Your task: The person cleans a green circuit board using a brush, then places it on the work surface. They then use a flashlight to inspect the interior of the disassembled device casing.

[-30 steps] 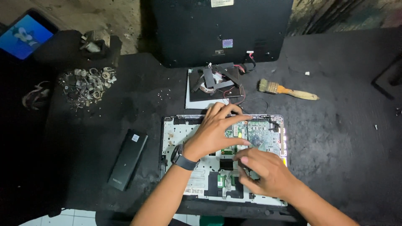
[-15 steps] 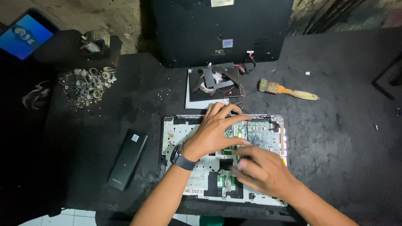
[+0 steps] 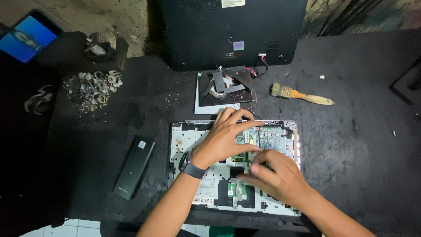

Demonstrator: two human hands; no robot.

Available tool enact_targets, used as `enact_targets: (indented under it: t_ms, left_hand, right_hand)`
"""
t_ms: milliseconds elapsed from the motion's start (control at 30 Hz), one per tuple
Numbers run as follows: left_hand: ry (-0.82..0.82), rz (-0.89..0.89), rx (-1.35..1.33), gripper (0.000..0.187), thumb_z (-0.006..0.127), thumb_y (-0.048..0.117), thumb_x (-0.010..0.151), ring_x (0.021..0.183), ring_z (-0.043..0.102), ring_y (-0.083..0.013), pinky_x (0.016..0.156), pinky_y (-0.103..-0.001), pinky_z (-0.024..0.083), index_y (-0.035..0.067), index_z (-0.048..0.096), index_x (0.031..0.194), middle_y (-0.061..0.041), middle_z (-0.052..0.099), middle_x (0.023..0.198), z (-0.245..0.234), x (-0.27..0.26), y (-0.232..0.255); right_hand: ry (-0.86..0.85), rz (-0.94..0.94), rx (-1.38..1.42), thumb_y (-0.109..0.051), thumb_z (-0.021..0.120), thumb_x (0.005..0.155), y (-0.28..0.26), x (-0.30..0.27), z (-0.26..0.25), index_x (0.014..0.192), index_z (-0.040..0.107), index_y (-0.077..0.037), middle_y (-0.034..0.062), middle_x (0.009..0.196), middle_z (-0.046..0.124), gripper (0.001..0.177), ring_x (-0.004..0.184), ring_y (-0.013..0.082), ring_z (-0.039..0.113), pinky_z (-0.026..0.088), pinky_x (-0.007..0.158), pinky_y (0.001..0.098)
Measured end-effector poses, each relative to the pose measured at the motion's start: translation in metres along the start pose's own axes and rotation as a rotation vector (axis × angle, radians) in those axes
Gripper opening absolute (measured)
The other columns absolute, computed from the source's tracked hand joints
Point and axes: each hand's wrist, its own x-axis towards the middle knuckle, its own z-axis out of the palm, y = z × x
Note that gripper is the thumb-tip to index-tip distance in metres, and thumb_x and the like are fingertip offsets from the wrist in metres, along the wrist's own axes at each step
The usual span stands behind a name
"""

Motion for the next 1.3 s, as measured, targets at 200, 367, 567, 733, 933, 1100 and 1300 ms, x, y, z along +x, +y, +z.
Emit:
enact_targets:
  t_ms: [200,367,567,733,933,1100,1300]
  left_hand:
    - [0.022,0.016,0.006,0.055,0.076,0.041,0.085,0.114,0.042,-0.0259,0.103,-0.046,0.036,0.024,0.06,0.135,-0.002,0.051,0.125,0.001,0.0,-0.001]
    - [0.006,-0.012,-0.011,0.057,0.074,0.046,0.084,0.116,0.042,-0.0256,0.103,-0.046,0.035,0.025,0.06,0.135,-0.001,0.051,0.127,0.0,0.0,0.0]
    - [0.012,-0.001,-0.003,0.056,0.075,0.043,0.085,0.115,0.042,-0.0257,0.102,-0.046,0.036,0.025,0.06,0.135,-0.001,0.051,0.127,0.001,0.0,-0.001]
    - [0.02,0.001,0.004,0.057,0.074,0.046,0.084,0.115,0.042,-0.0256,0.101,-0.045,0.036,0.025,0.06,0.135,-0.001,0.052,0.126,0.002,0.001,-0.002]
    - [0.013,-0.013,-0.005,0.056,0.074,0.047,0.083,0.115,0.042,-0.0252,0.101,-0.044,0.035,0.026,0.061,0.134,-0.001,0.052,0.126,0.002,0.0,-0.003]
    - [0.022,0.025,0.002,0.057,0.072,0.05,0.084,0.112,0.043,-0.0254,0.099,-0.043,0.035,0.026,0.061,0.134,-0.001,0.053,0.124,0.002,0.001,-0.006]
    - [0.092,-0.018,0.02,0.05,0.083,0.043,0.076,0.111,0.046,-0.0247,0.096,-0.041,0.037,0.018,0.072,0.118,-0.001,0.059,0.12,0.004,0.006,-0.001]
  right_hand:
    - [-0.005,-0.009,0.021,-0.023,0.092,0.091,0.001,-0.002,-0.003,0.167,0.007,-0.024,0.0151,0.106,0.057,0.114,0.081,0.0233,0.059,0.056,0.073,0.0353]
    - [-0.034,-0.003,0.105,-0.007,0.081,0.095,-0.003,0.002,-0.004,0.161,0.016,-0.02,0.0145,0.103,0.065,0.093,0.08,0.0232,0.064,0.057,0.066,0.0315]
    - [-0.034,0.01,0.079,-0.01,0.08,0.097,-0.003,0.004,-0.007,0.164,0.015,-0.021,0.0127,0.101,0.062,0.094,0.079,0.0213,0.061,0.055,0.069,0.0329]
    - [-0.005,-0.004,0.009,-0.012,0.087,0.095,0.001,-0.005,-0.003,0.164,0.017,-0.02,0.0081,0.094,0.06,0.099,0.071,0.0166,0.055,0.049,0.061,0.0285]
    - [0.002,-0.013,0.003,-0.027,0.096,0.088,0.002,-0.008,0.0,0.165,0.014,-0.025,0.0076,0.094,0.058,0.112,0.079,0.0193,0.055,0.052,0.072,0.0316]
    - [-0.07,0.29,0.322,-0.015,0.078,0.093,0.003,-0.021,0.003,0.146,0.041,-0.008,0.0086,0.09,0.075,0.065,0.06,0.0139,0.07,0.055,0.055,0.0285]
    - [0.39,0.627,0.533,0.009,0.073,0.086,0.01,0.011,-0.013,0.149,0.019,0.0,0.0245,0.108,0.067,0.083,0.084,0.0305,0.075,0.065,0.07,0.0376]
